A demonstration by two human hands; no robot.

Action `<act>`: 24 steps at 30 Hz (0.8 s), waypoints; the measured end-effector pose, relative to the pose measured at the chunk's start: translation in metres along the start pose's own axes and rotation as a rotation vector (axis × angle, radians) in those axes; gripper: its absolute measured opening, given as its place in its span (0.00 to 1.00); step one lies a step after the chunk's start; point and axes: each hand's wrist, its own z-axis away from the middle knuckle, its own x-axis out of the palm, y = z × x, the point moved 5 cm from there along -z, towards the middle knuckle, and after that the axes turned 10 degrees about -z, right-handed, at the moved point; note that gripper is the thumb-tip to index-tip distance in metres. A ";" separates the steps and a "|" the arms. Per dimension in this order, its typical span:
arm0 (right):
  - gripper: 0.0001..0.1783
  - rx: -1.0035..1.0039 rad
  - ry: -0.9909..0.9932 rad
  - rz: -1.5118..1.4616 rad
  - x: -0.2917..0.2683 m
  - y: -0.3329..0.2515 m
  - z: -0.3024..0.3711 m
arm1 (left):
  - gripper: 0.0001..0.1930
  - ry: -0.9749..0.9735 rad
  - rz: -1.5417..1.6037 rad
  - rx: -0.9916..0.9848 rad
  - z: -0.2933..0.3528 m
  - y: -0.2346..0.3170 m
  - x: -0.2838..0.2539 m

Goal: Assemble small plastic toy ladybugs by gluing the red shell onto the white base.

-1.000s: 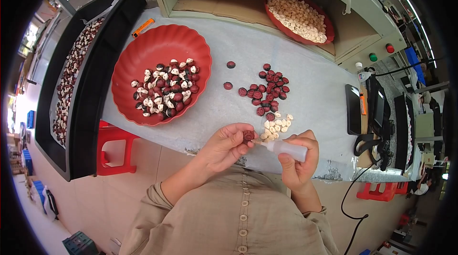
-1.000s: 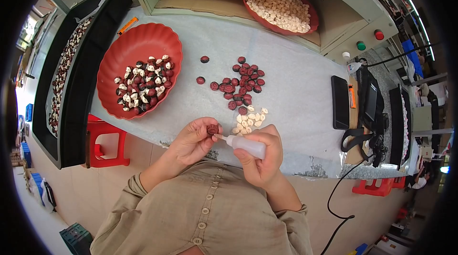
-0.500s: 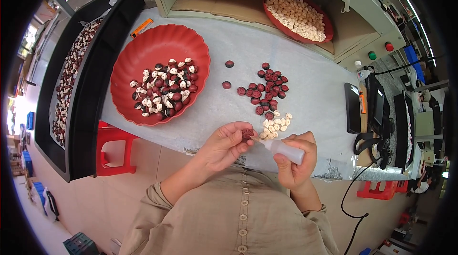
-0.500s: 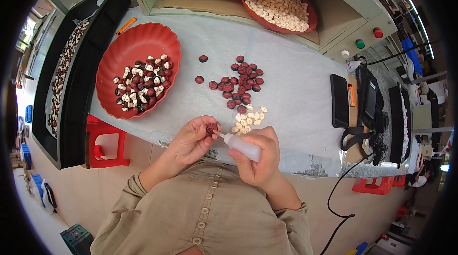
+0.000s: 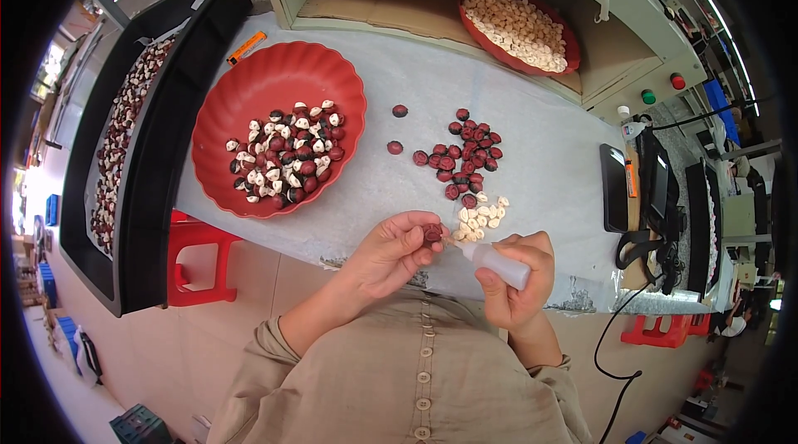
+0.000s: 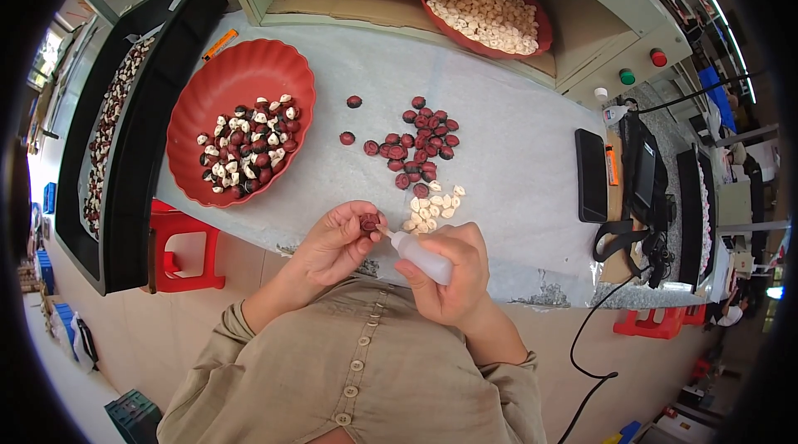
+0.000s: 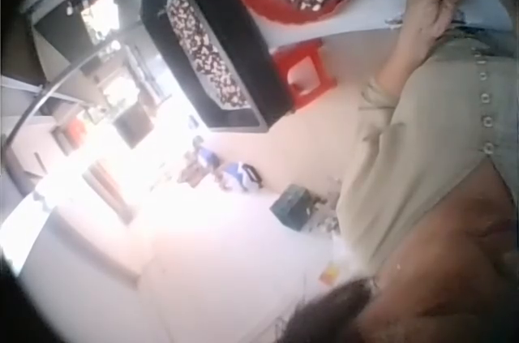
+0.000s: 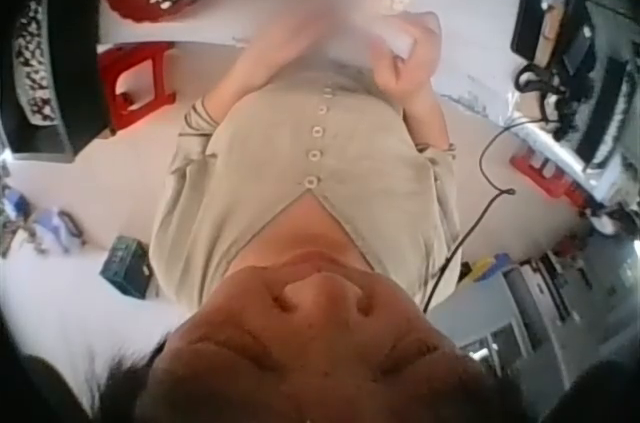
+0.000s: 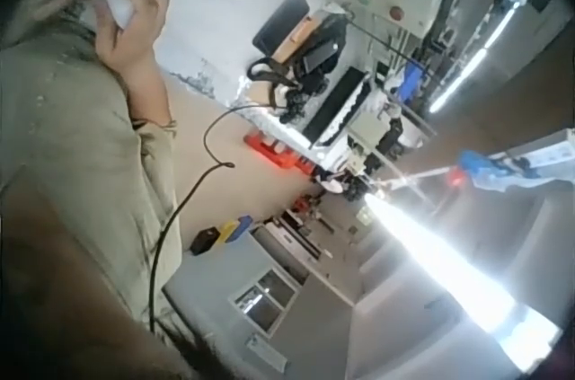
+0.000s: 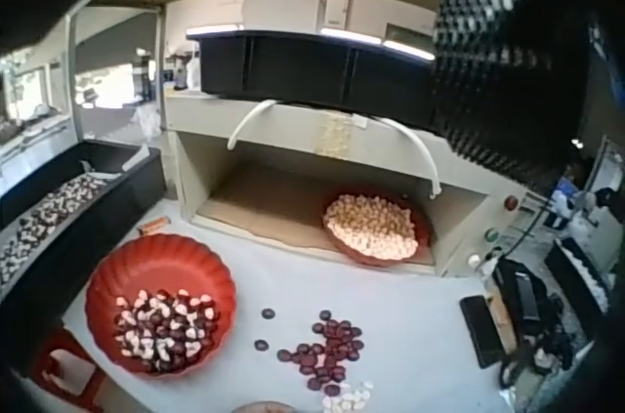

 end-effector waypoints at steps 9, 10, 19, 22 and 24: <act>0.20 -0.028 -0.029 0.075 -0.004 -0.004 -0.002 | 0.12 -0.015 -0.024 0.026 -0.001 0.000 -0.001; 0.20 -0.028 -0.031 0.080 -0.004 -0.004 -0.002 | 0.12 -0.015 -0.024 0.026 -0.001 0.000 -0.001; 0.21 -0.050 -0.036 0.088 -0.004 -0.005 -0.003 | 0.12 -0.015 -0.025 0.021 -0.001 0.000 -0.001; 0.21 -0.039 -0.078 0.115 -0.006 -0.007 -0.004 | 0.12 -0.003 -0.038 0.027 -0.001 0.000 0.000; 0.20 -0.030 -0.069 0.102 -0.005 -0.007 -0.004 | 0.12 0.005 -0.048 0.029 0.000 0.000 -0.001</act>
